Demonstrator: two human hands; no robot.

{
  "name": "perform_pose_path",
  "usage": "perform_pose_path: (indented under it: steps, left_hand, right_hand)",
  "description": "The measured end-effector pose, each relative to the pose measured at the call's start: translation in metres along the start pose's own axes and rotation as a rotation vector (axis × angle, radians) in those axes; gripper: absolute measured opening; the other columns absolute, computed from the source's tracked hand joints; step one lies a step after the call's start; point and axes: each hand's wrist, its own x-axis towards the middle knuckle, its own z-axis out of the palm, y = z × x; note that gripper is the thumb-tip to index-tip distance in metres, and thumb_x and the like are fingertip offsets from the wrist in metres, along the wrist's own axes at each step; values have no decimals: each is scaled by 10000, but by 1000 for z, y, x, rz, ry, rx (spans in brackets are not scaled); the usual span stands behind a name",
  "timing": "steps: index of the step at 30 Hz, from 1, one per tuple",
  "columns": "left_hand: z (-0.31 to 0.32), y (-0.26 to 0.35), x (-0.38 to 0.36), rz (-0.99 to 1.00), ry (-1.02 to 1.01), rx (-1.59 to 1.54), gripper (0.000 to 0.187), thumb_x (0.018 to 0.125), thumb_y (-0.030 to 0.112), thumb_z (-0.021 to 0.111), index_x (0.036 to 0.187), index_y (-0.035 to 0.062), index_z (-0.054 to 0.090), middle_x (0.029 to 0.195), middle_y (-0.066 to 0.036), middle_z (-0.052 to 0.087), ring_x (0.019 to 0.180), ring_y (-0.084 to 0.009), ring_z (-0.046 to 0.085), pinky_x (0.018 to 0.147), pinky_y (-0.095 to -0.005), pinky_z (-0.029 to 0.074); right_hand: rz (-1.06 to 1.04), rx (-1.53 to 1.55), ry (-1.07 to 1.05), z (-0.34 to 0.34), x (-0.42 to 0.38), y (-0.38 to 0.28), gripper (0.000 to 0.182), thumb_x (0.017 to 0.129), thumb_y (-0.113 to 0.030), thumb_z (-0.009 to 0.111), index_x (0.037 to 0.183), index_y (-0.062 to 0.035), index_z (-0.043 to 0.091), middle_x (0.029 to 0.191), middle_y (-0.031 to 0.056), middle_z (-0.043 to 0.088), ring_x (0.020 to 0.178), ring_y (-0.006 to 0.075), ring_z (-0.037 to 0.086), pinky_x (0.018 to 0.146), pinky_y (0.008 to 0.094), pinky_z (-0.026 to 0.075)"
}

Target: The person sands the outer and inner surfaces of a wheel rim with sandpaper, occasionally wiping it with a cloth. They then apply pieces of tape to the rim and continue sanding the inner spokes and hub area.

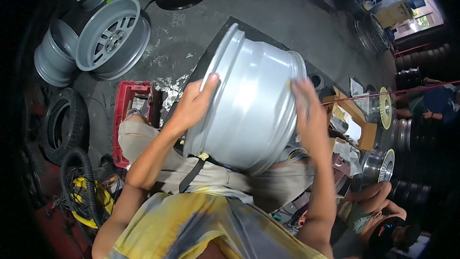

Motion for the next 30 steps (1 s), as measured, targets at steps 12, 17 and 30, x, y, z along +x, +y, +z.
perform_pose_path:
  steps: [12, 17, 30]
  left_hand:
    - [-9, 3, 14, -8, -41, 131, 631, 1046, 450, 374, 779, -92, 553, 587, -170, 478, 637, -164, 427, 627, -412, 420]
    - [-3, 1, 20, -32, -90, -62, 572, 1054, 455, 378, 926, -58, 599, 767, -24, 540, 772, -114, 455, 737, -302, 431]
    - [19, -11, 81, 84, 45, 9, 536, 1044, 415, 384, 976, -73, 596, 826, -160, 627, 844, -164, 542, 792, -369, 460]
  right_hand:
    - [31, -440, -125, 17, 90, 26, 347, 946, -198, 474, 1066, 83, 639, 1257, 251, 596, 1153, 419, 570, 973, 488, 457]
    - [-153, -581, 31, 13, 4, -4, 403, 937, -134, 525, 1293, 56, 532, 1357, 212, 517, 1288, 417, 470, 1060, 481, 399]
    - [-294, -114, -74, 77, 100, -27, 398, 1002, -241, 449, 1318, -37, 580, 1423, 105, 519, 1373, 330, 411, 1146, 488, 271]
